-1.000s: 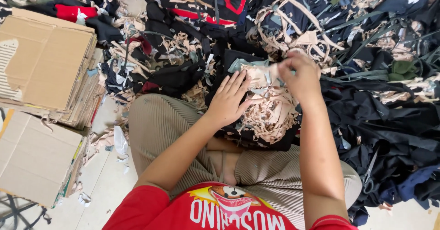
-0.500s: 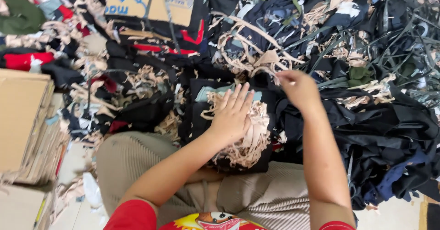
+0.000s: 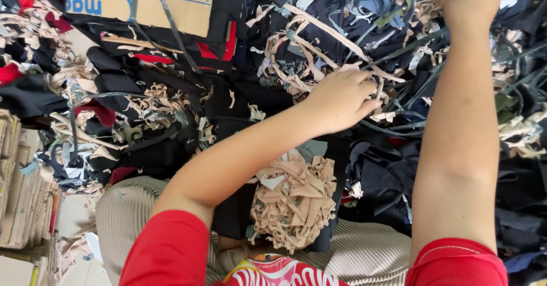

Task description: The person sits on the floor and sorts through a large pile of fabric scraps. They pick up pieces, separate them by color and type, and place them into a small pile on their lap.

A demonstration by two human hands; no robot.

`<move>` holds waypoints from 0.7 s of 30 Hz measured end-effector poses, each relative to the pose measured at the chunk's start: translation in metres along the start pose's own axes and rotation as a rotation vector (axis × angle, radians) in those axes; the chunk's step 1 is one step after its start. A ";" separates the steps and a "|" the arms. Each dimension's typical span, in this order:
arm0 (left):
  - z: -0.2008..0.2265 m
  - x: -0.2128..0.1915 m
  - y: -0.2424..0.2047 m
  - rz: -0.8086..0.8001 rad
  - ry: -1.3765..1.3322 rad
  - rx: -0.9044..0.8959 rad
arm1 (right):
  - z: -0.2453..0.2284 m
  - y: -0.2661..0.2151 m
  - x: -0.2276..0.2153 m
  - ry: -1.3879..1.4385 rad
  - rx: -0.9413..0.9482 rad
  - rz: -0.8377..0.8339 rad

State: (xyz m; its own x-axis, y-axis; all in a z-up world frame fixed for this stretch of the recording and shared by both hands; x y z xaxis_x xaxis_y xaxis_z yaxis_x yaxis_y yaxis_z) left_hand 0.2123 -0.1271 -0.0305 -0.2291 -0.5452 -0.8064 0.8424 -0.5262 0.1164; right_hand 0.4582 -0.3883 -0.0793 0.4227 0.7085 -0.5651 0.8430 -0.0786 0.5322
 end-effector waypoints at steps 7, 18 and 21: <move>-0.036 0.007 0.073 -0.144 0.504 -0.034 | 0.070 0.011 -0.015 -0.306 -0.096 0.080; 0.008 -0.033 0.029 0.496 -0.046 0.003 | 0.023 -0.003 -0.170 0.305 0.595 0.077; 0.056 -0.064 0.013 0.617 -0.099 0.126 | -0.066 -0.030 -0.202 0.282 0.404 0.210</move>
State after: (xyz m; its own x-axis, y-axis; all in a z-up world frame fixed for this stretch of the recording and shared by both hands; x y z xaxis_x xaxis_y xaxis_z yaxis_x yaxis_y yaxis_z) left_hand 0.2102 -0.1354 0.0557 0.2313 -0.8270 -0.5124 0.7713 -0.1651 0.6147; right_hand 0.3257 -0.4829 0.0608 0.5374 0.8049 -0.2515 0.8341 -0.4633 0.2995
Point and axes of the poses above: each hand's wrist, its own y-axis towards the middle knuckle, its own x-axis out of the palm, z = x × y, the point moved 6 cm from there along y, towards the middle knuckle, and after that the axes turned 8 degrees about z, right-handed, at the moved point
